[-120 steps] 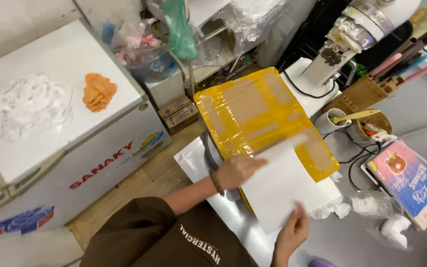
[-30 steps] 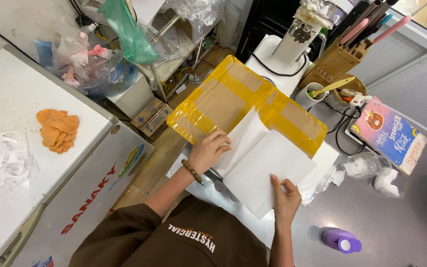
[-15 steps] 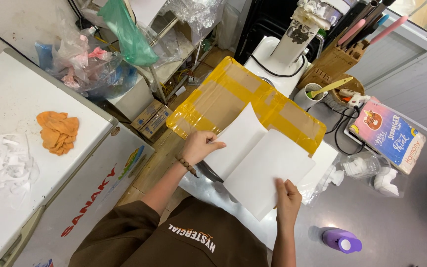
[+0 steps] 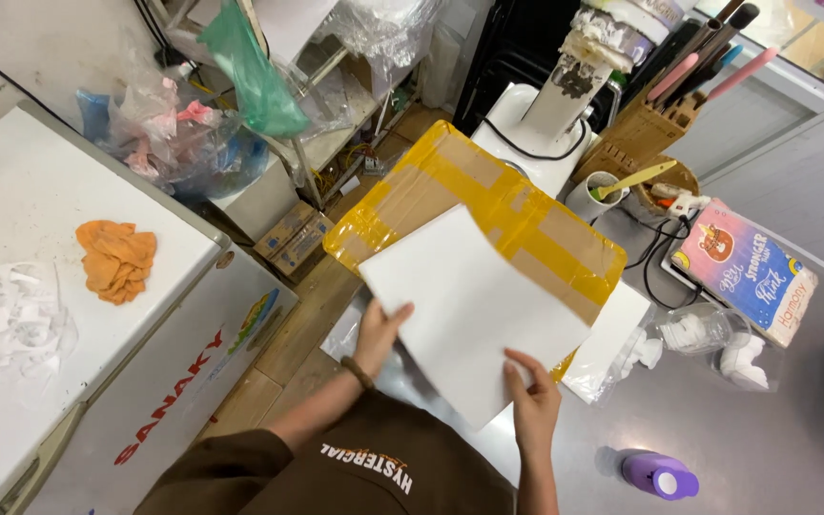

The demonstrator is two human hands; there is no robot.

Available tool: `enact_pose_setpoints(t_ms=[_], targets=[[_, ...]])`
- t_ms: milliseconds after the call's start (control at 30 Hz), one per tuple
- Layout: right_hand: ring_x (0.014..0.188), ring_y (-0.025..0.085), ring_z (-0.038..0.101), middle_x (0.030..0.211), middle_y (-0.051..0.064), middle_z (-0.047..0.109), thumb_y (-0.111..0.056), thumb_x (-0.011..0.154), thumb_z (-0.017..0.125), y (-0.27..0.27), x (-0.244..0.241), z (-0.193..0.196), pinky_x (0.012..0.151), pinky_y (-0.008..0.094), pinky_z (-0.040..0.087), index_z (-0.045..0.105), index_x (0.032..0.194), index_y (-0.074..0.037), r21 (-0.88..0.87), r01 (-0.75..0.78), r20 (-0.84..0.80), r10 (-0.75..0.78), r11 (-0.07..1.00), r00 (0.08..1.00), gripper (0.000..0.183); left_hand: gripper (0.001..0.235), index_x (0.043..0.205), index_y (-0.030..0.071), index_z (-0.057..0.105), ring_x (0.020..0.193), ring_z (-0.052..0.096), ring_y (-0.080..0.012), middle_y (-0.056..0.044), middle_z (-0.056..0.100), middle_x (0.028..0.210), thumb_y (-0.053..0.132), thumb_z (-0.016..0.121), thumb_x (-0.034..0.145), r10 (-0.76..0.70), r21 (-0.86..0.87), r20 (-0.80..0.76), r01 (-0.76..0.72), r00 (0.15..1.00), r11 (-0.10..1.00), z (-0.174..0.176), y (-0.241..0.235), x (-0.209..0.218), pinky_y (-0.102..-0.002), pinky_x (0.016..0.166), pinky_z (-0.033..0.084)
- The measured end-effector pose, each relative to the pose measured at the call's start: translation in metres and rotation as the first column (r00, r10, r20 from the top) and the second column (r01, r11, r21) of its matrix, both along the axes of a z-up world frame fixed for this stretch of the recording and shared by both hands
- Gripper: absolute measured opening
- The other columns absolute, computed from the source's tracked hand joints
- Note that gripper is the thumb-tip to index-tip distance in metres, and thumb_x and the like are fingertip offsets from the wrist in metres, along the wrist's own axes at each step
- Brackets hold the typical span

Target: Cutting paper with scissors and using a hand punch to create circular paper decorations.

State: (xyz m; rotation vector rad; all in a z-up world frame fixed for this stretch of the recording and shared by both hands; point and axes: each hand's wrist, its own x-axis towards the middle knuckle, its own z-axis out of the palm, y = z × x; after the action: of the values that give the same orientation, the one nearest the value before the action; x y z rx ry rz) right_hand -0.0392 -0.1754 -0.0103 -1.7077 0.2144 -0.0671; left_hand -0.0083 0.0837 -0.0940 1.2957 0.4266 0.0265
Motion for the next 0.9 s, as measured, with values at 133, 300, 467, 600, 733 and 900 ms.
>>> enact_pose_setpoints(t_ms=[133, 300, 467, 600, 733, 900], targets=[[0.094, 0.023, 0.054, 0.116, 0.017, 0.059, -0.001, 0.089, 0.079, -0.058, 0.001, -0.029, 0.08, 0.036, 0.045, 0.058, 0.13, -0.002, -0.051, -0.046, 0.07, 0.05, 0.998, 0.996, 0.046, 0.04, 0.12, -0.005, 0.06, 0.097, 0.069, -0.0161, -0.012, 0.074, 0.111, 0.019, 0.075, 0.092, 0.118, 0.082, 0.178, -0.134, 0.977, 0.988, 0.029, 0.001, 0.005, -0.033, 0.084, 0.057], [0.157, 0.032, 0.031, 0.166, 0.02, 0.034, -0.002, 0.074, 0.078, -0.097, 0.015, 0.039, 0.128, 0.045, 0.025, 0.027, 0.16, -0.008, -0.048, -0.013, 0.36, 0.03, 0.999, 0.932, 0.1, 0.022, 0.112, -0.001, 0.075, 0.094, 0.074, -0.0131, -0.008, 0.08, 0.105, 0.015, 0.072, 0.097, -0.388, 0.262, 0.376, 0.304, 0.842, 0.916, 0.097, 0.005, 0.017, -0.031, 0.085, 0.059], [0.143, 0.03, 0.046, 0.153, 0.02, 0.049, -0.009, 0.072, 0.084, -0.097, 0.012, 0.061, 0.116, 0.041, 0.036, 0.027, 0.162, -0.011, 0.245, -0.263, 0.256, 0.199, 0.933, 0.946, 0.107, 0.021, 0.111, -0.001, 0.071, 0.097, 0.073, -0.0153, -0.008, 0.077, 0.106, 0.011, 0.076, 0.094, -0.59, 0.362, 0.499, 0.466, 0.635, 0.807, 0.152, -0.029, 0.022, -0.031, 0.088, 0.058], [0.1, 0.027, 0.07, 0.111, 0.018, 0.072, -0.005, 0.081, 0.084, -0.149, -0.029, -0.024, 0.088, 0.039, 0.057, 0.063, 0.127, 0.006, 0.05, -0.072, 0.077, 0.068, 0.996, 0.995, 0.052, 0.026, 0.11, 0.002, 0.067, 0.09, 0.074, -0.0188, -0.009, 0.075, 0.1, 0.012, 0.08, 0.09, -0.521, 0.454, 0.541, 0.291, 0.66, 0.842, 0.176, -0.068, 0.008, -0.031, 0.082, 0.058], [0.091, 0.022, 0.07, 0.1, 0.013, 0.074, -0.002, 0.083, 0.081, -0.176, -0.072, -0.008, 0.081, 0.035, 0.057, 0.072, 0.107, 0.006, -0.084, -0.009, 0.149, 0.021, 0.996, 0.989, 0.027, 0.034, 0.113, 0.004, 0.063, 0.086, 0.072, -0.0204, -0.009, 0.072, 0.097, 0.011, 0.082, 0.086, -0.447, 0.477, 0.559, 0.17, 0.698, 0.862, 0.161, -0.109, -0.021, -0.031, 0.078, 0.057], [0.099, 0.032, 0.074, 0.105, 0.021, 0.077, -0.006, 0.087, 0.071, -0.256, -0.109, -0.028, 0.092, 0.045, 0.059, 0.072, 0.111, 0.007, 0.311, -0.202, 0.118, 0.173, 0.929, 0.978, 0.028, 0.026, 0.113, 0.011, 0.062, 0.093, 0.075, -0.0181, -0.005, 0.077, 0.104, 0.004, 0.077, 0.093, -0.488, 0.448, 0.769, 0.196, 0.413, 0.872, 0.161, -0.166, -0.052, -0.03, 0.081, 0.058]])
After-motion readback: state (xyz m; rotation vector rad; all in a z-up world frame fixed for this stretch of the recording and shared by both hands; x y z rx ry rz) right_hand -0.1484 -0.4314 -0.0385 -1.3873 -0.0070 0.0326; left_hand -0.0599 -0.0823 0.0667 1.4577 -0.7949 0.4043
